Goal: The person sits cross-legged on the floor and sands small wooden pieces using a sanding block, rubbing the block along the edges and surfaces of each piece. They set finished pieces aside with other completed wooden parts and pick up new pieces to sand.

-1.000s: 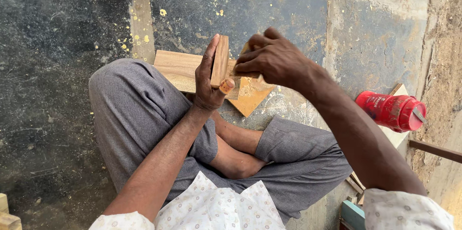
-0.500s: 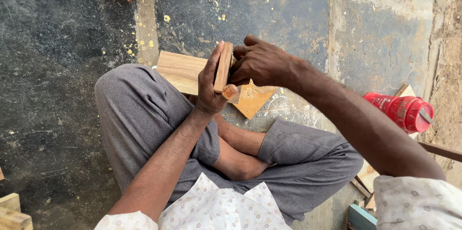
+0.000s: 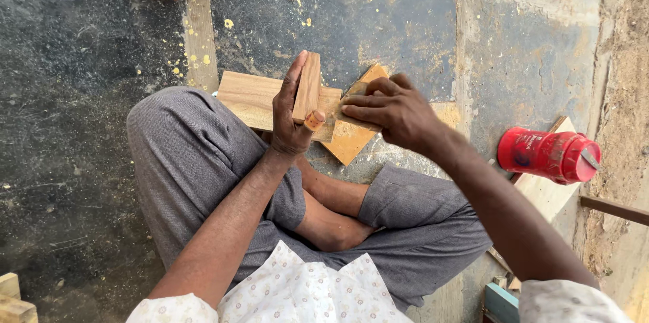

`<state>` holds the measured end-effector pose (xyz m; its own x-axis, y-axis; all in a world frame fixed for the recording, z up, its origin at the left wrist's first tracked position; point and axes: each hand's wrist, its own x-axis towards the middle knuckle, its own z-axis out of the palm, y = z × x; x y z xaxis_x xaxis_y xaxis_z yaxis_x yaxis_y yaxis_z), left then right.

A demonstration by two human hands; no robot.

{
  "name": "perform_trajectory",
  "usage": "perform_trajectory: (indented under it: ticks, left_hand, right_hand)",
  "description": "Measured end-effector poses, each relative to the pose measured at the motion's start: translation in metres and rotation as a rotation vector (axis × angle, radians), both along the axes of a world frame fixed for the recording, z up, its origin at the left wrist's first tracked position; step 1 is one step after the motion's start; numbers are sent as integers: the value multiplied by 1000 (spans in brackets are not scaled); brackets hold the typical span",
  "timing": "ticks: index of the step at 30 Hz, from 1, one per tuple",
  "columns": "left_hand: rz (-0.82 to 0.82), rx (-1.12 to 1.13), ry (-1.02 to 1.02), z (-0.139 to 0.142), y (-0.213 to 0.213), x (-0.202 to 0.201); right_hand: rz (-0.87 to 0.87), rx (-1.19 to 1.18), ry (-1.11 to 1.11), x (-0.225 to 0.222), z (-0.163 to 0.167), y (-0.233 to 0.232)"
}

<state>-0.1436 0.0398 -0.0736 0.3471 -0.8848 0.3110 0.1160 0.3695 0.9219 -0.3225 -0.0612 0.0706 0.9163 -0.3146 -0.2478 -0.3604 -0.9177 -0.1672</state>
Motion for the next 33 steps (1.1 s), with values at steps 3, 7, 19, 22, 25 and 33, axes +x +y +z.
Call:
perform_trajectory:
  ticks: [3,7,19,22,25,33]
  left_hand:
    - [-21,7,21,-3,1,-1]
    - [38,34,-26,-5,1,0]
    - [24,-7,-25,-10,0,-3]
    - [-6,35,-24,-12,0,-4]
    - [21,12,-43,-11,-2,-5]
    - [16,-43,225,17,-5,12]
  right_hand:
    - [30,-99,3,-2,-16,21]
    - [51,-121,168,-10,7,15]
    - [-105,10,510,75,-10,-4]
    - [-41,-8,530,77,-8,4]
    - [-111,83,555,78,0,19]
    - [-601,335,-100,0,39,33]
